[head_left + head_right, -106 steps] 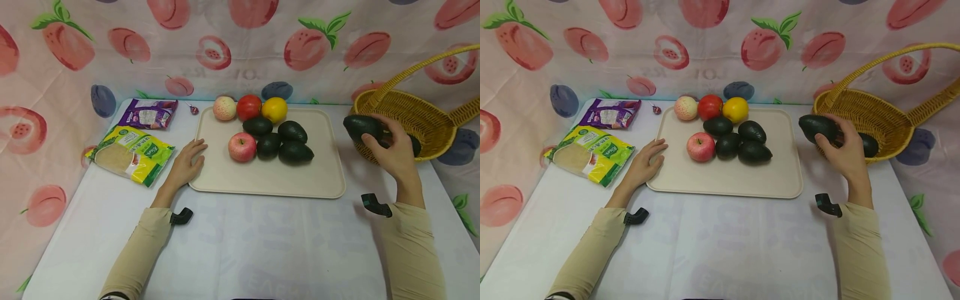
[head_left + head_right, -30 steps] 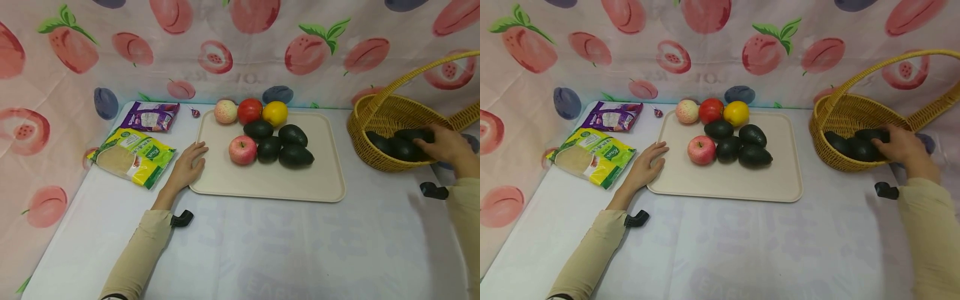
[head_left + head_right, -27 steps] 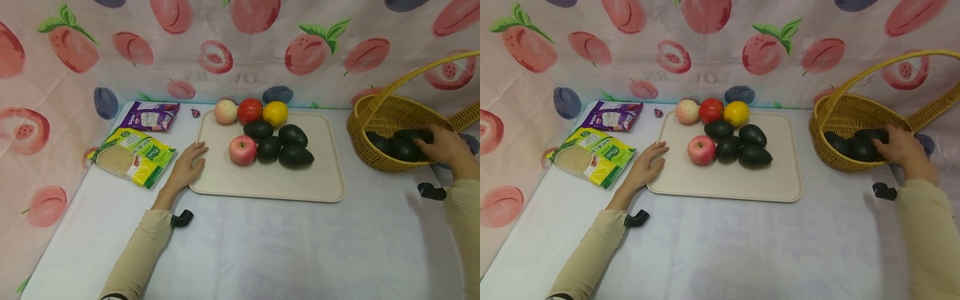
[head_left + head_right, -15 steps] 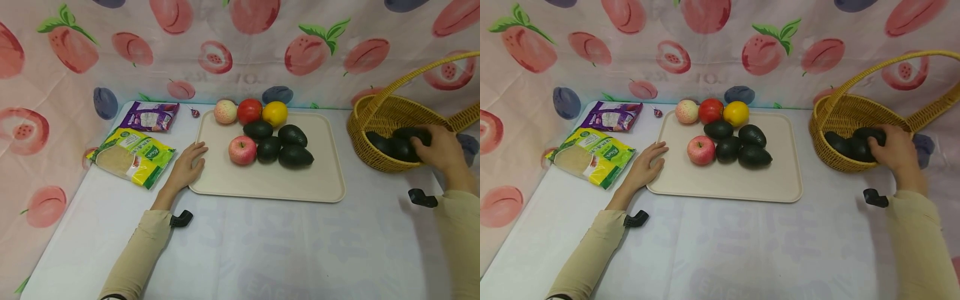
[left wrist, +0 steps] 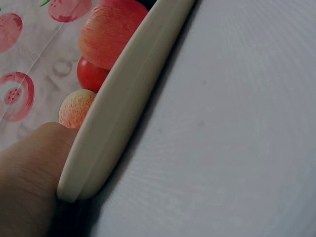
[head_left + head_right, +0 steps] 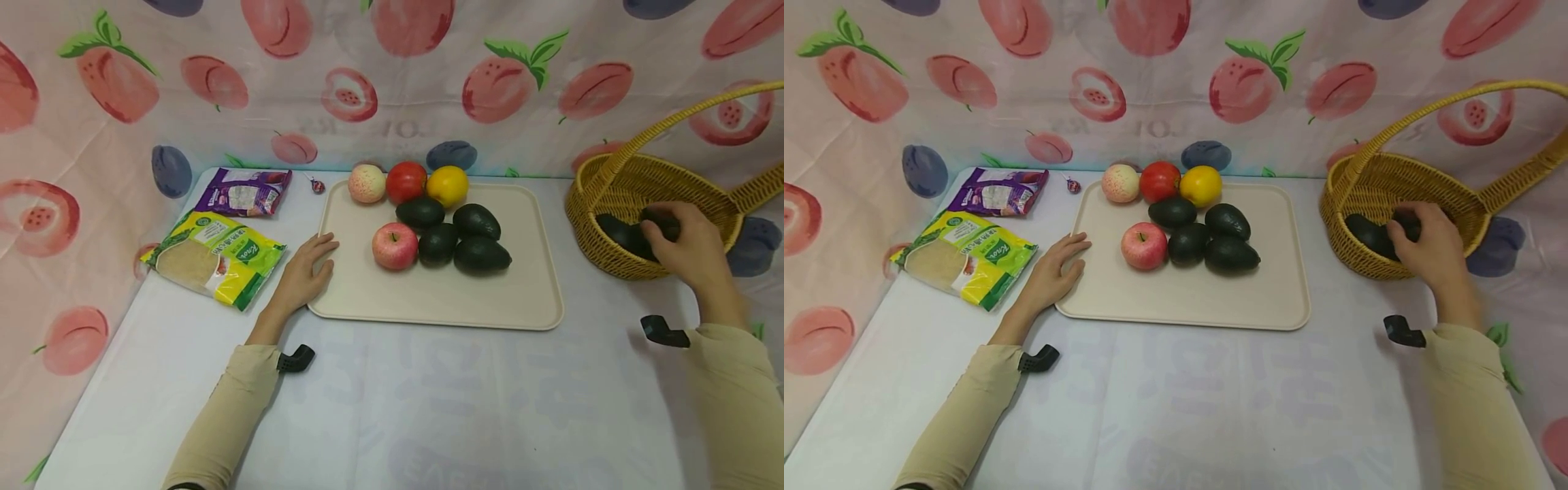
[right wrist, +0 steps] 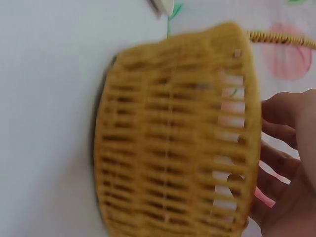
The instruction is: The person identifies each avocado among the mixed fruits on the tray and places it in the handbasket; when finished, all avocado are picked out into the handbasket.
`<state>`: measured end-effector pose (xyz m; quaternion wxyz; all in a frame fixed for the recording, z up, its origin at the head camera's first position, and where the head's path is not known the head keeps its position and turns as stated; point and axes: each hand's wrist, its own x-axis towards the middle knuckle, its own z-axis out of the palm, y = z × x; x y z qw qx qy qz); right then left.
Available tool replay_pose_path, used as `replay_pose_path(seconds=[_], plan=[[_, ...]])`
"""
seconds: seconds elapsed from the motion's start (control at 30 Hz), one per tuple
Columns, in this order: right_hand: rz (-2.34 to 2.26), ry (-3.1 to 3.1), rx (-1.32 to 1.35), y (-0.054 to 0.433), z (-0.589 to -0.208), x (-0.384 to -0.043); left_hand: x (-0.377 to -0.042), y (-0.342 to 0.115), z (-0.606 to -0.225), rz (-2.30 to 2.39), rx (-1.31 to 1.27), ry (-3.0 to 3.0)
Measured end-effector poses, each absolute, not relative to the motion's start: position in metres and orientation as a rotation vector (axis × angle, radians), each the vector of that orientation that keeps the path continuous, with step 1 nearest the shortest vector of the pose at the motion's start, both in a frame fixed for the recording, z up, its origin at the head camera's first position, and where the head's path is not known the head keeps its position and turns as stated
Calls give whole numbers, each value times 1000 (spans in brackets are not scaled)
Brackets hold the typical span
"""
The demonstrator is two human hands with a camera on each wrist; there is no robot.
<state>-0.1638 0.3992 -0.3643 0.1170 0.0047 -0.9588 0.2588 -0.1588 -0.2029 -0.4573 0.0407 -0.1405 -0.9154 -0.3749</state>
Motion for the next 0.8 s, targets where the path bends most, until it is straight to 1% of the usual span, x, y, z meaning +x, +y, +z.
replay_pose_path(seconds=[0.3,0.57,0.8], plan=[[872,-2710,101,364,-370,-157,-158,-203,-457,-1147,-426,-2812],[903,-2633,321,329,-375,-157,-158,-203,-456,-1160,-433,-2800],[877,-2691,374,309,-375,-155,-158,-203,-457,-1150,-428,-2806]])
